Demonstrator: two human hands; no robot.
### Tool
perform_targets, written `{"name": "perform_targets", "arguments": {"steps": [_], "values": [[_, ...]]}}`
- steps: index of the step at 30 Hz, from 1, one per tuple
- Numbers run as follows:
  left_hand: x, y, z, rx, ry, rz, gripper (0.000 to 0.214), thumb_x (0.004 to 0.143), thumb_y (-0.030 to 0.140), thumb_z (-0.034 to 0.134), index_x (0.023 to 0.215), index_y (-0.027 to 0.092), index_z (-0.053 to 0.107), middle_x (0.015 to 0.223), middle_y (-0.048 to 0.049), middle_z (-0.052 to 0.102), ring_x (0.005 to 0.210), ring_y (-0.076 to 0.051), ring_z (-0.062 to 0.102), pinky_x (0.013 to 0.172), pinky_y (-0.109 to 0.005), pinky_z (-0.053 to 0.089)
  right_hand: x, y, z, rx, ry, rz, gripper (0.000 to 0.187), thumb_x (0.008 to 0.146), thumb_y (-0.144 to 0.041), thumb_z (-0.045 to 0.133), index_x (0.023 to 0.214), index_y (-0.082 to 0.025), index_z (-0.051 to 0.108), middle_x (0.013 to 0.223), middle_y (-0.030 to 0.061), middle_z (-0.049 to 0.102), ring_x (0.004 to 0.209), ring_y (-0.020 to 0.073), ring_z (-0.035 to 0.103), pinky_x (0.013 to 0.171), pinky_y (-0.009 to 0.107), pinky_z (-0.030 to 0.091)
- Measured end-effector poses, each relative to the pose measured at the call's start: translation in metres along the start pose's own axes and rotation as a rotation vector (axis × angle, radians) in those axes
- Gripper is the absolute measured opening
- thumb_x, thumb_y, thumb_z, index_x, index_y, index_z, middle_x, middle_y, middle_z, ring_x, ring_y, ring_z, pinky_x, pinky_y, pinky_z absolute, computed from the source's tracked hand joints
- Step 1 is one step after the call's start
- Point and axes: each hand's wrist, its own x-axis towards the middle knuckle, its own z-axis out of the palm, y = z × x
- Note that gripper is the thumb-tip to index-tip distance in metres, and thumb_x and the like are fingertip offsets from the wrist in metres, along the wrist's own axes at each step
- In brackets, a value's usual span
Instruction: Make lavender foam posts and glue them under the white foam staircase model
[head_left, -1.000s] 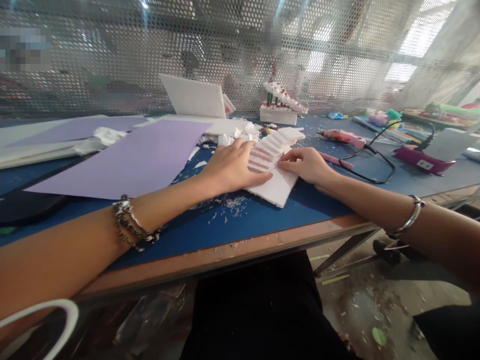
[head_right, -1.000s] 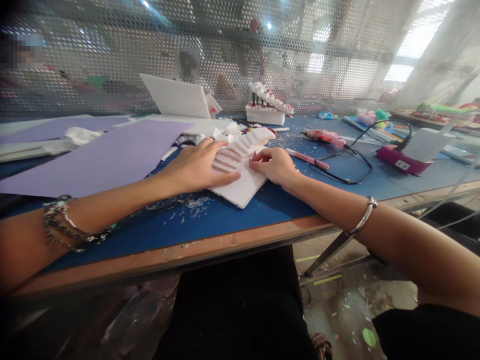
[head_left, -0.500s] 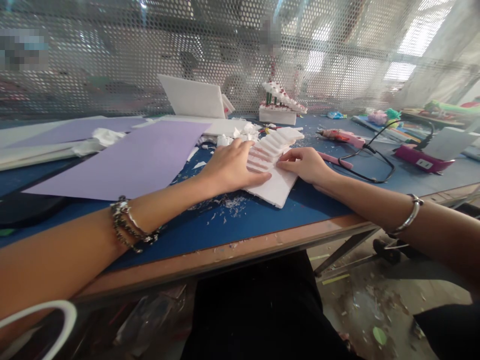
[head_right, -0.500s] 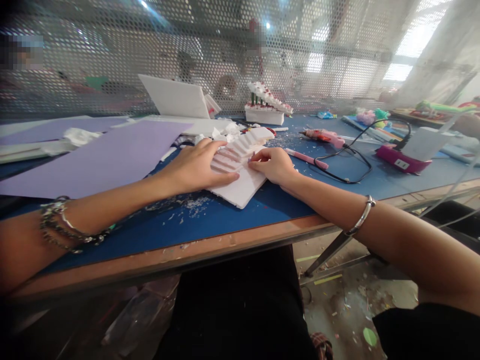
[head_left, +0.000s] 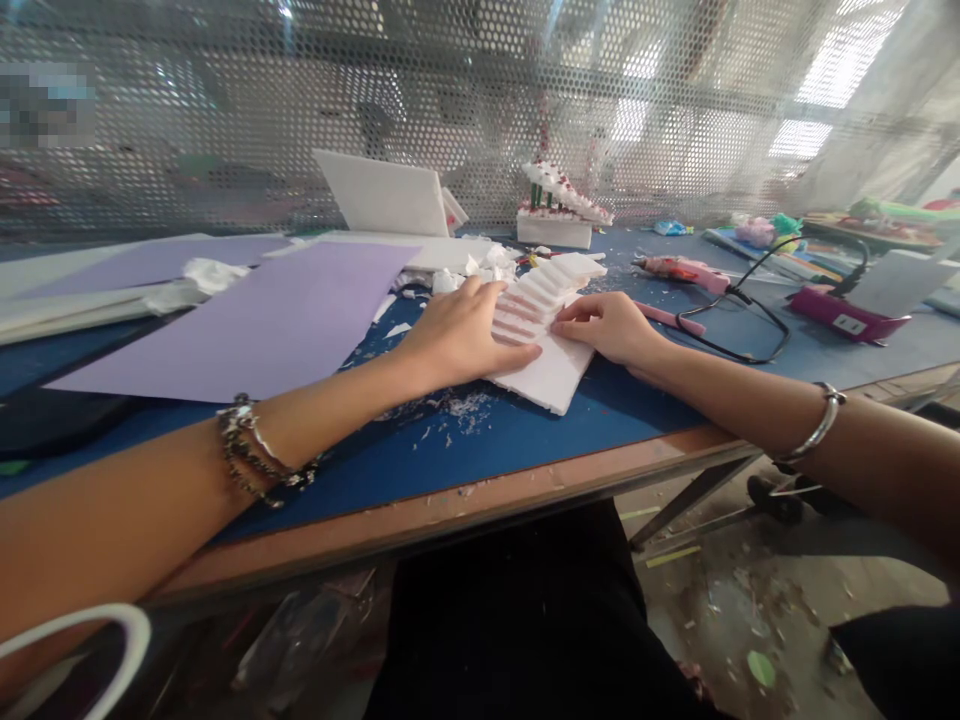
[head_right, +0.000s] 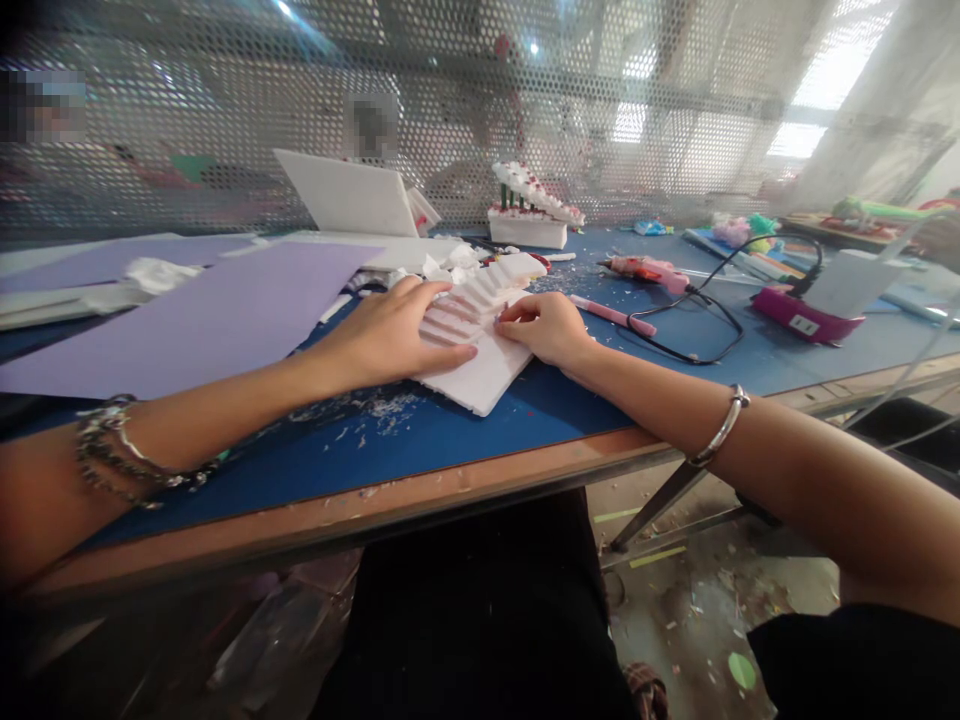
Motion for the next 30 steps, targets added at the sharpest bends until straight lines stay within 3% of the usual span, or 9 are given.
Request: {"name": "perform_targets", "arguments": {"steps": [30], "values": [[-0.0001, 0.0004, -0.0002, 0.019, -0.002, -0.011, 0.087, 0.067, 0.068, 0.041, 0.135, 0.015, 0.033, 0.132, -0.0135, 0.043, 0.113, -0.034, 0.049, 0.092, -0.038, 0.039, -0.0015, -0.0007, 0.0000, -0.030, 0.018, -0.002, 0.024, 0.069, -0.031, 0.065, 0.082, -0.013, 0.073, 0.073, 0.0052, 0.068, 0.065, 0.0123, 0.054, 0.059, 0.027, 0.035]]}}
